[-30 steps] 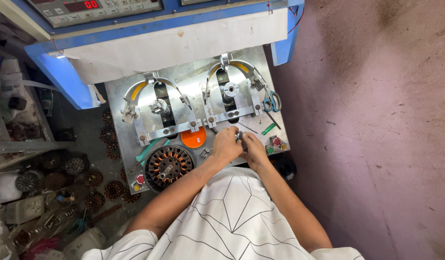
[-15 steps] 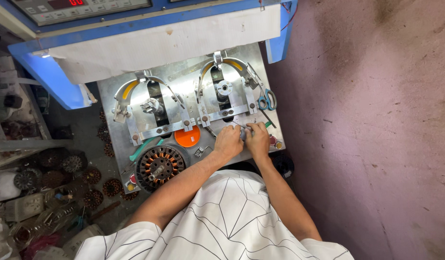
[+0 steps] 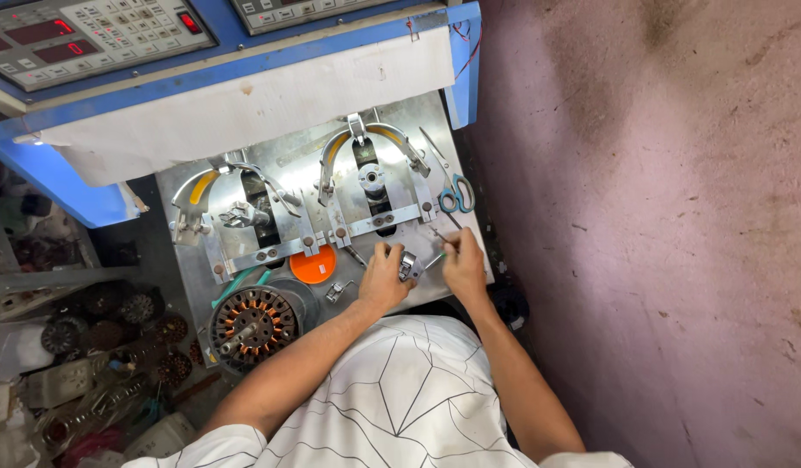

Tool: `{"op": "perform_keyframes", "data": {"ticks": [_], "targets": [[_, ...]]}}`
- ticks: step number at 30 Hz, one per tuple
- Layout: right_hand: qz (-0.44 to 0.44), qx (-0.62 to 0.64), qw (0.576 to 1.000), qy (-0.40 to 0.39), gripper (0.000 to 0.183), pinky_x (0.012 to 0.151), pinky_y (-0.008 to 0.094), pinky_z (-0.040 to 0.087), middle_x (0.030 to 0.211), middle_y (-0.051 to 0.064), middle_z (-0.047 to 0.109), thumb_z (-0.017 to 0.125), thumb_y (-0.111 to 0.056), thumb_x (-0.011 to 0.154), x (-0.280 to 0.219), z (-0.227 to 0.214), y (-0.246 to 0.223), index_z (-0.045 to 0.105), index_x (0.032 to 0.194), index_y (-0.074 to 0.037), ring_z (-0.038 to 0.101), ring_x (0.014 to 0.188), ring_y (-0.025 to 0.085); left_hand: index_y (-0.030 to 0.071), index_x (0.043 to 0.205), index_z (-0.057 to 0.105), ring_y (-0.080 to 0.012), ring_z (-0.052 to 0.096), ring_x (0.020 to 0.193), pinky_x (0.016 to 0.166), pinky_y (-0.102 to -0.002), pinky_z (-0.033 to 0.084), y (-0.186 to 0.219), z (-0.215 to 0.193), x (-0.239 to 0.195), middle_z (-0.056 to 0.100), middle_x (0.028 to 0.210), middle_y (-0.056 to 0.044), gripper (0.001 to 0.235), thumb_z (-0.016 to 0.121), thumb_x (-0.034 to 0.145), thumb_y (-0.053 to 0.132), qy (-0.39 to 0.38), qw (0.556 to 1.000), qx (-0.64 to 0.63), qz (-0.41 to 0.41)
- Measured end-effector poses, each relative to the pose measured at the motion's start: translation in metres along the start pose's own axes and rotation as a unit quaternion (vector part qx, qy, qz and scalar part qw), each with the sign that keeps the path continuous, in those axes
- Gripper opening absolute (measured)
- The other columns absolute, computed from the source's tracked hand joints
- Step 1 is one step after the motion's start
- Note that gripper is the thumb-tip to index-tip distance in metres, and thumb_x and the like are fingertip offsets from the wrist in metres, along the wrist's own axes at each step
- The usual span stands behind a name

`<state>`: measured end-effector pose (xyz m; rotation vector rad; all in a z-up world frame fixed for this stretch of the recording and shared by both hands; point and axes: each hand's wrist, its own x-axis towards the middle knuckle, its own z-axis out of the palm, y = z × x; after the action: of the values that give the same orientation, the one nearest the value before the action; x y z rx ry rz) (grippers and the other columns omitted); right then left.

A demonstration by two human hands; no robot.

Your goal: The person uses an allen key to tighten screws on a metal motor component, then places it into an industrial winding machine to continue the assembly.

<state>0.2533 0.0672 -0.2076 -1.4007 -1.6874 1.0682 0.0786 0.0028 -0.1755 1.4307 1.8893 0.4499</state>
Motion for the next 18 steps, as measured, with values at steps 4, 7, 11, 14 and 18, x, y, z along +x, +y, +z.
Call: {"op": "perform_keyframes", "data": {"ticks": [4,7,11,14,18], "targets": [[0.18,0.278,0.943,0.026,0.026,0.067,0.025,0.053,0.098,0.005,0.059,0.049,0.011,0.091,-0.014,-0.047,0.01,0.049,0.109,-0.008,0.064,0.076,0.011,0.008,0.132,0.054,-0.0404,0.055,0.117,0.092,-0.049,0.051,0.004,0.018,0.021,0.049,0.127,-0.017,0.071,0.089,0.071,0.02,0.049,0.998,-0.039,0.029],[0.208,0.257,0.943,0.046,0.038,0.062,0.024,0.049,0.095,0.005,0.061,0.053,0.008,0.089,-0.028,-0.075,0.017,0.049,0.121,-0.012,0.062,0.073,0.011,0.006,0.134,0.053,-0.041,0.056,0.116,0.093,-0.049,0.05,0.011,0.03,0.039,0.052,0.128,-0.019,0.075,0.089,0.069,0.016,0.085,0.994,-0.041,0.058],[0.186,0.213,0.959,0.001,0.028,0.066,0.024,0.046,0.095,0.003,0.06,0.058,-0.006,0.103,-0.026,-0.089,0.009,0.06,0.131,-0.004,0.054,0.076,0.009,0.001,0.126,0.051,-0.0407,0.057,0.114,0.093,-0.049,0.05,0.03,0.027,0.055,0.058,0.121,-0.019,0.072,0.089,0.067,0.016,0.078,0.993,-0.073,0.043],[0.19,0.19,0.963,-0.027,0.028,0.068,0.023,0.046,0.091,0.002,0.064,0.056,-0.014,0.107,-0.012,-0.086,-0.016,0.065,0.131,-0.003,0.053,0.076,0.007,0.0,0.119,0.049,-0.0409,0.058,0.109,0.089,-0.05,0.049,0.046,0.009,0.052,0.06,0.113,-0.019,0.07,0.09,0.064,0.016,0.064,0.993,-0.098,0.014],[0.093,0.14,0.984,-0.06,0.025,0.072,0.022,0.049,0.085,0.0,0.065,0.057,-0.013,0.103,0.03,-0.07,-0.065,0.061,0.126,-0.004,0.059,0.078,0.007,0.003,0.107,0.054,-0.0405,0.06,0.102,0.084,-0.049,0.05,0.059,-0.028,0.041,0.061,0.107,-0.017,0.053,0.087,0.068,0.015,0.103,0.989,-0.104,0.033]]}}
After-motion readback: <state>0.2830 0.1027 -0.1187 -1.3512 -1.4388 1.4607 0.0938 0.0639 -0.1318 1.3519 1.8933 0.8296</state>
